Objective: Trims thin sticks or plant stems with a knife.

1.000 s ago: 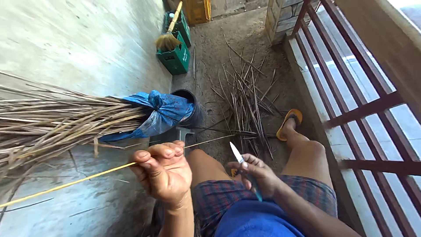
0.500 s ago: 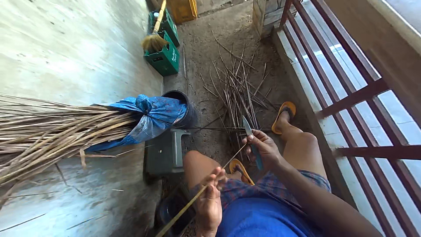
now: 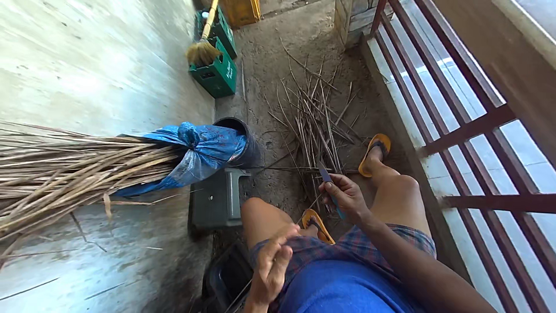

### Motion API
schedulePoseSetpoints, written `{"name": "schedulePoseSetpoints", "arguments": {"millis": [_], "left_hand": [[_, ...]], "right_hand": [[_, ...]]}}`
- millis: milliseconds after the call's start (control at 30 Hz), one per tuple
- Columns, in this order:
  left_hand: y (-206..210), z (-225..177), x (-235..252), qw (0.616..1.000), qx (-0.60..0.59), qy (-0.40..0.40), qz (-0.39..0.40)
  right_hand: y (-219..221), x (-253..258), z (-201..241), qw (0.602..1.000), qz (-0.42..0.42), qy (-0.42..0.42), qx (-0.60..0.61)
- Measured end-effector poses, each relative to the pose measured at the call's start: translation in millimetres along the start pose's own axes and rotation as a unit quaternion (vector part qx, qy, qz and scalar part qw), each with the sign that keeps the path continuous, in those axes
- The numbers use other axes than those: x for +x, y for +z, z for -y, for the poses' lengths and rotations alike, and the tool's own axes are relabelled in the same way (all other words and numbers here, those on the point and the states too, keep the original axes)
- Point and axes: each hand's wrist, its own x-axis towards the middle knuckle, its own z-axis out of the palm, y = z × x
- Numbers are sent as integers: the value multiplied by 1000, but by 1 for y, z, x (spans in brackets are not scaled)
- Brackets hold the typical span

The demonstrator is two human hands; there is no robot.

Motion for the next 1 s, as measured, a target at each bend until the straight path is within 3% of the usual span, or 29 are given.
{"name": "schedulePoseSetpoints", "arguments": {"millis": [100,167,267,467,533,667,733,867,1000], "left_hand": [[-9,9,22,986,133,-97,1],[-3,14,30,978,90,-181,44],[14,19,30,968,-10,-243,68],[15,33,26,961,-89,-259,-38],[13,34,25,959,-96,-263,-46],[14,38,24,960,-90,-261,-35],[17,38,24,962,-91,-255,-29],[18,41,21,968,-96,-229,-30],[11,36,12,967,-92,-234,-25]], "right_hand": [[14,-7,4,999,38,-18,-3],[21,-10,3,998,57,-21,-3],[23,-12,0,998,66,-22,-12],[21,-24,15,995,-70,32,-61],[19,-29,20,995,-38,85,-43],[28,-41,19,965,148,215,-21],[36,-44,11,948,196,252,4],[43,-44,1,937,203,277,65],[33,-31,16,949,141,271,70]]}}
